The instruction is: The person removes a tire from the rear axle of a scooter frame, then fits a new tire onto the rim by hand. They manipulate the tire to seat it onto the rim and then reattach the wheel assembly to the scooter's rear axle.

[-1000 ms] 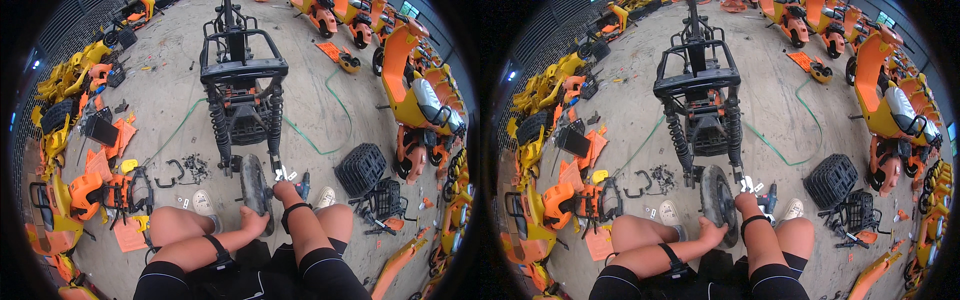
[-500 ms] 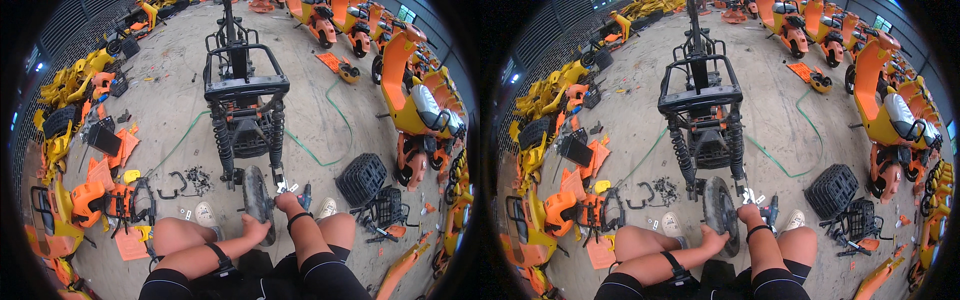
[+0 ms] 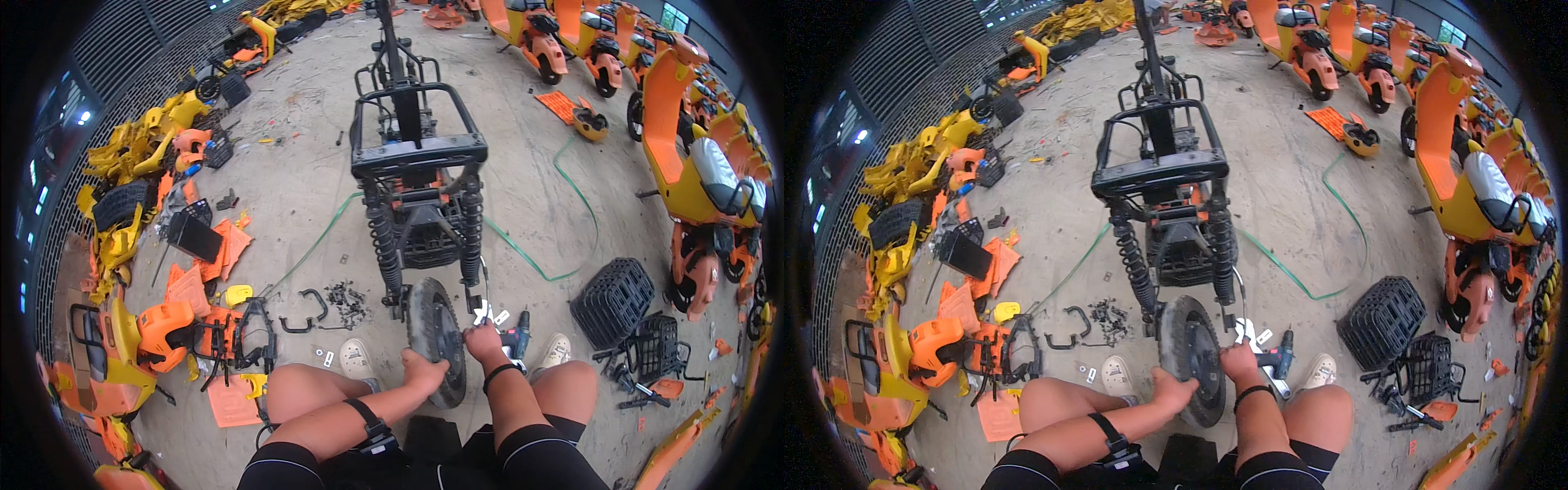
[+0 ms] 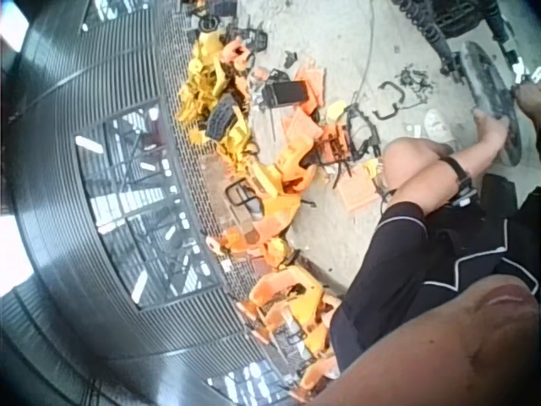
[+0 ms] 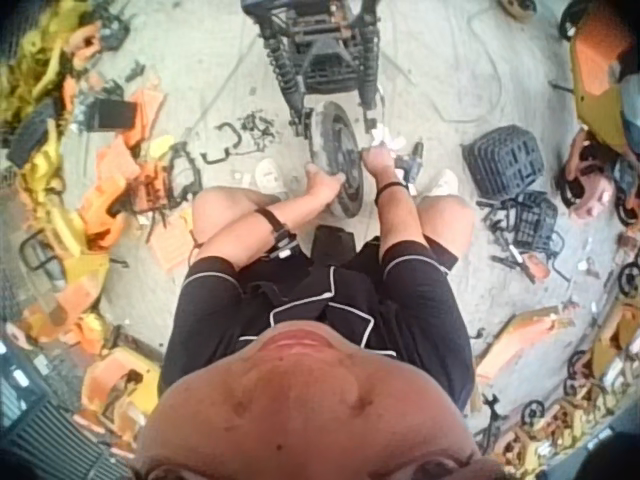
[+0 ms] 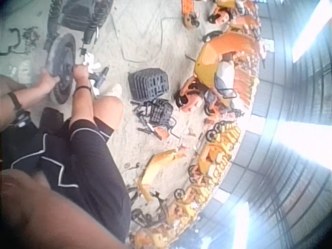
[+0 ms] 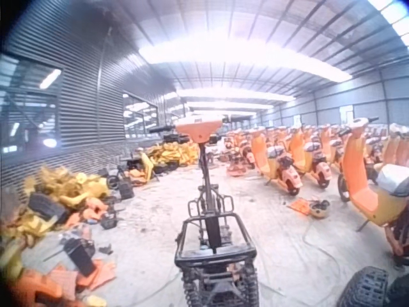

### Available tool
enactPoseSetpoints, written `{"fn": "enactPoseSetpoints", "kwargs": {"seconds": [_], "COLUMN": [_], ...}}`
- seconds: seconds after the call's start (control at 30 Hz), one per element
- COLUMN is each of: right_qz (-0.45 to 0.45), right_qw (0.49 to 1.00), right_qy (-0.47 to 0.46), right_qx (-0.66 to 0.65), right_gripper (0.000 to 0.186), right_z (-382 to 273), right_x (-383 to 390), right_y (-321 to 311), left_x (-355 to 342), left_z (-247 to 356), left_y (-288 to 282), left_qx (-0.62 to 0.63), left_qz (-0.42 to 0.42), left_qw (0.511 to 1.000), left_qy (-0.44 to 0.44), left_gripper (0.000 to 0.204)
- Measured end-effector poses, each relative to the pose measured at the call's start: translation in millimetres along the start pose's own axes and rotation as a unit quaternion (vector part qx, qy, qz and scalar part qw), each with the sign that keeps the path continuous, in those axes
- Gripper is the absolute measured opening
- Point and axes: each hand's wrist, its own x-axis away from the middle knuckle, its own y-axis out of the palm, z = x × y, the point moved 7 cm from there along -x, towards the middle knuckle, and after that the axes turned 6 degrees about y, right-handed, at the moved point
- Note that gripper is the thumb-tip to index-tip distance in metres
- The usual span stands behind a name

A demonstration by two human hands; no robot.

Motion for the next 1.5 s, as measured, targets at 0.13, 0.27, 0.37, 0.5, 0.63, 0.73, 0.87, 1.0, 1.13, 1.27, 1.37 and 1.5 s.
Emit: {"fn": "enactPoseSetpoints", "kwargs": {"seconds": [0.13, 0.27, 0.37, 0.5, 0.63, 0.73, 0.87, 1.0, 1.13, 1.27, 1.37, 1.5], "right_qz": [0.002, -0.133, -0.192, -0.206, -0.181, -0.160, -0.084, 0.003, 0.063, 0.050, 0.005, -0.003], "right_qw": [1.000, 0.989, 0.977, 0.976, 0.983, 0.987, 0.996, 1.000, 0.998, 0.997, 0.996, 0.992], "right_qy": [0.006, 0.054, 0.084, 0.058, 0.015, -0.011, -0.011, -0.016, -0.011, -0.006, 0.015, 0.116], "right_qx": [0.010, -0.014, -0.044, -0.041, -0.020, -0.010, -0.014, -0.017, -0.017, -0.064, -0.083, -0.047], "right_gripper": [0.021, 0.026, 0.030, 0.031, 0.030, 0.029, 0.026, 0.024, 0.019, 0.018, 0.019, 0.026], "right_z": [-0.6, -3.7, -8.3, -6.9, -9.1, -13.4, -10.7, -12.0, -7.7, -2.1, 3.5, 0.8], "right_x": [-5.2, -24.6, -20.6, -24.6, -21.7, -14.6, -5.3, 4.8, 5.1, 2.1, -3.8, -13.1], "right_y": [6.8, -2.0, 5.5, 3.9, -1.1, -10.4, -5.6, -2.7, -2.7, -1.4, 1.1, -2.6], "left_x": [-4.2, -6.2, -4.3, -5.8, -11.5, -16.2, -11.9, -10.5, -10.2, -19.3, -18.9, -11.7], "left_z": [9.6, 18.1, 4.3, -1.5, -11.1, -25.4, -16.0, -9.4, 5.9, 5.3, 15.7, 26.3], "left_y": [-6.6, -13.5, -10.5, -7.9, -8.3, -8.6, -8.8, -11.3, -16.0, -13.9, -15.0, -15.9], "left_qx": [0.034, 0.022, 0.033, 0.040, 0.054, 0.050, 0.055, 0.061, 0.029, 0.042, 0.016, -0.012], "left_qz": [-0.012, 0.000, -0.001, 0.019, 0.019, 0.034, 0.021, 0.022, 0.008, 0.008, 0.000, -0.003], "left_qw": [0.999, 1.000, 0.999, 0.999, 0.998, 0.998, 0.998, 0.998, 0.999, 0.999, 1.000, 1.000], "left_qy": [-0.010, 0.002, 0.011, 0.013, 0.017, 0.008, 0.011, 0.005, -0.015, -0.001, 0.002, 0.001], "left_gripper": [0.087, 0.086, 0.084, 0.082, 0.080, 0.078, 0.079, 0.081, 0.082, 0.083, 0.083, 0.084]}}
